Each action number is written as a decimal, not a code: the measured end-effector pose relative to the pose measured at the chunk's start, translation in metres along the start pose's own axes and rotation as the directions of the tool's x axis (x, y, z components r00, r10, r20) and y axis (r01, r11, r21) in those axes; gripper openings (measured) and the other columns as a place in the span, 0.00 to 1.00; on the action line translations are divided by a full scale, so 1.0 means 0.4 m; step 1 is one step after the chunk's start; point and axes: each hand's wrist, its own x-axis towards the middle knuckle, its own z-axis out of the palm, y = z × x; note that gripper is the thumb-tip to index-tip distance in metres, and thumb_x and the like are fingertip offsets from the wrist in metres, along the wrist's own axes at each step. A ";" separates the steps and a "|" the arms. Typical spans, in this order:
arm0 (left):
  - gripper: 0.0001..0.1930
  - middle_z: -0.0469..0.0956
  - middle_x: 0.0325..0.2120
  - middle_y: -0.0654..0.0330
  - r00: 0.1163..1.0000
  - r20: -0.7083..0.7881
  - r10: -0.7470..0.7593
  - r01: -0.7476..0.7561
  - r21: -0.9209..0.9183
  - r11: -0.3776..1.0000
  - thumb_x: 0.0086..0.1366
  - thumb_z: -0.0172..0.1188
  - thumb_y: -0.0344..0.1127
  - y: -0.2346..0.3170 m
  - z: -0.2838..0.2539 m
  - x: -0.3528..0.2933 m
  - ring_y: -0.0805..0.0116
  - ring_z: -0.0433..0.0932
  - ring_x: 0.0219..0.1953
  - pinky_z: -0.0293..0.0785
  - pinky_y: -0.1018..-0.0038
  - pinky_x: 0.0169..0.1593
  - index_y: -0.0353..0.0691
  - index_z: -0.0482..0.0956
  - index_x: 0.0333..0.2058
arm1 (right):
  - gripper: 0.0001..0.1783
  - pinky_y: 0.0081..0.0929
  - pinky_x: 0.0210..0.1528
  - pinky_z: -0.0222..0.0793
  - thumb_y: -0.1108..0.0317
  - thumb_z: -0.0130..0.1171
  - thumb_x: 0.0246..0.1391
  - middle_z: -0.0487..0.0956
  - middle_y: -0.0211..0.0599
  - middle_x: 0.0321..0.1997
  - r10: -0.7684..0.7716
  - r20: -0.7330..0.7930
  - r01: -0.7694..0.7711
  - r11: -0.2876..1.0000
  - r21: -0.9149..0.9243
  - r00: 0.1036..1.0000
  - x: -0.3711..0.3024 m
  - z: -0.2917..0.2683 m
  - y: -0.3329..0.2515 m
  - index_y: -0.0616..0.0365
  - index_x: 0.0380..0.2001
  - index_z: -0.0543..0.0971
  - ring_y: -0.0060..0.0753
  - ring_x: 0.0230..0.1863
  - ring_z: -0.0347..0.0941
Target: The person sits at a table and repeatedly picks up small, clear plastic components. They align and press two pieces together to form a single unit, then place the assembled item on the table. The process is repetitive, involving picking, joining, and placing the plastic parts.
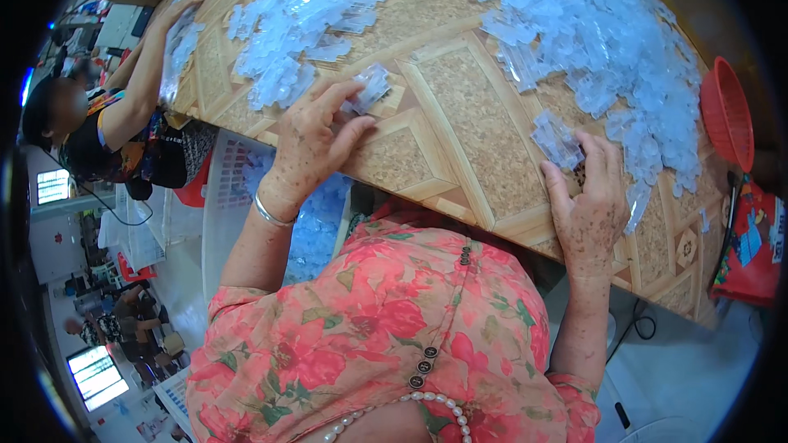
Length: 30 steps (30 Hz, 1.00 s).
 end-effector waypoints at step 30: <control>0.13 0.84 0.45 0.52 0.928 0.343 -0.144 0.372 -0.827 0.422 0.74 0.59 0.32 0.162 0.136 0.093 0.62 0.86 0.43 0.86 0.71 0.43 0.38 0.69 0.53 | 0.30 0.33 0.38 0.79 0.66 0.77 0.48 0.83 0.41 0.43 0.347 0.085 -0.352 0.853 0.385 0.934 -0.014 -0.030 -0.030 0.58 0.53 0.76 0.30 0.36 0.82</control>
